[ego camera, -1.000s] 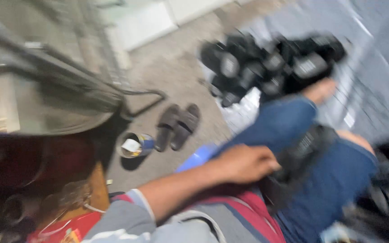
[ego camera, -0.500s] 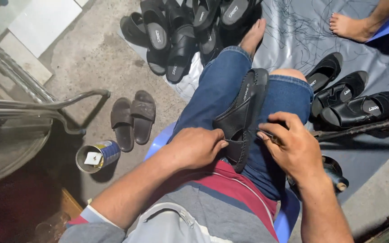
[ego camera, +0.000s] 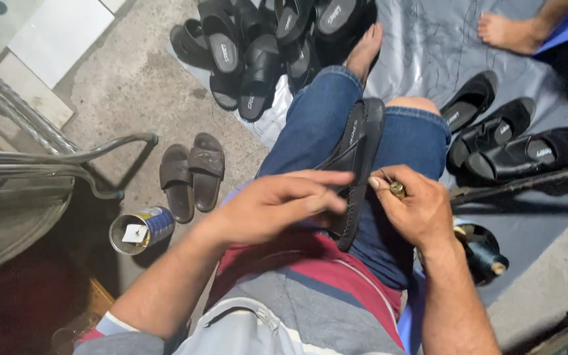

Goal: Hand-stitching the sole of a black sandal using a hook tool and thread to repair it.

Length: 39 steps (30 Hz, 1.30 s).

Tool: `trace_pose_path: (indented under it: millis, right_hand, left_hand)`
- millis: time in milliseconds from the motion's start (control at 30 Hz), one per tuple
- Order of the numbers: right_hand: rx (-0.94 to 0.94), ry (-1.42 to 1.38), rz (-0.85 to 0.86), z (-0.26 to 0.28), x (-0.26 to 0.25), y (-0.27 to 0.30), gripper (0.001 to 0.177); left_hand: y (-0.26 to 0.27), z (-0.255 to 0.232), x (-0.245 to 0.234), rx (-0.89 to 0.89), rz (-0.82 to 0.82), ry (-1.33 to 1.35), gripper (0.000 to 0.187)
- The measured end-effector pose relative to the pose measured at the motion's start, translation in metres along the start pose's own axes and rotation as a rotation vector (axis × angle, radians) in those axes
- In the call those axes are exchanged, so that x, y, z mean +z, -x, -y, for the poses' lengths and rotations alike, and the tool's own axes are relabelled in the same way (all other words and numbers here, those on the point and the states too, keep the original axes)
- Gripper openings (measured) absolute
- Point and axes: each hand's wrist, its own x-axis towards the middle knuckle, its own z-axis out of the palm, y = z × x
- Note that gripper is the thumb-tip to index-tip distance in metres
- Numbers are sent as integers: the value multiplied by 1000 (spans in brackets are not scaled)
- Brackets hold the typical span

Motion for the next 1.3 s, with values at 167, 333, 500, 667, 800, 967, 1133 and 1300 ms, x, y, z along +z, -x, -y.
trace_pose_path:
  millis: [167, 333, 500, 667, 800, 967, 1133, 1300]
  right_hand:
    - [-28, -32, 9, 10, -2, -1, 6]
    - [-62, -114, 65, 10, -3, -2, 7]
    - [-114, -45, 41, 6, 2, 1, 8]
    - [-153, -47, 16, 11, 2, 3, 6]
    - [-114, -48, 25, 6, -1, 8, 8]
    - [-48, -83, 36, 4, -1, 9, 8]
    - [-20, -105, 27, 4, 0, 8, 6]
    - [9, -102, 24, 4, 0, 10, 6]
  left_hand:
    - [-12, 32, 9, -408, -202, -775, 49]
    - [-18, 72, 6, -523, -248, -696, 34]
    - [-24, 72, 3, -502, -187, -623, 31]
    - [-16, 64, -2, -500, -129, -645, 36]
    - [7, 47, -15, -435, -156, -313, 34]
    - [53, 37, -48, -484, -404, 30, 41]
    - [92, 55, -76, -395, -537, 21, 23]
    - [96, 52, -85, -825, -171, -691, 29]
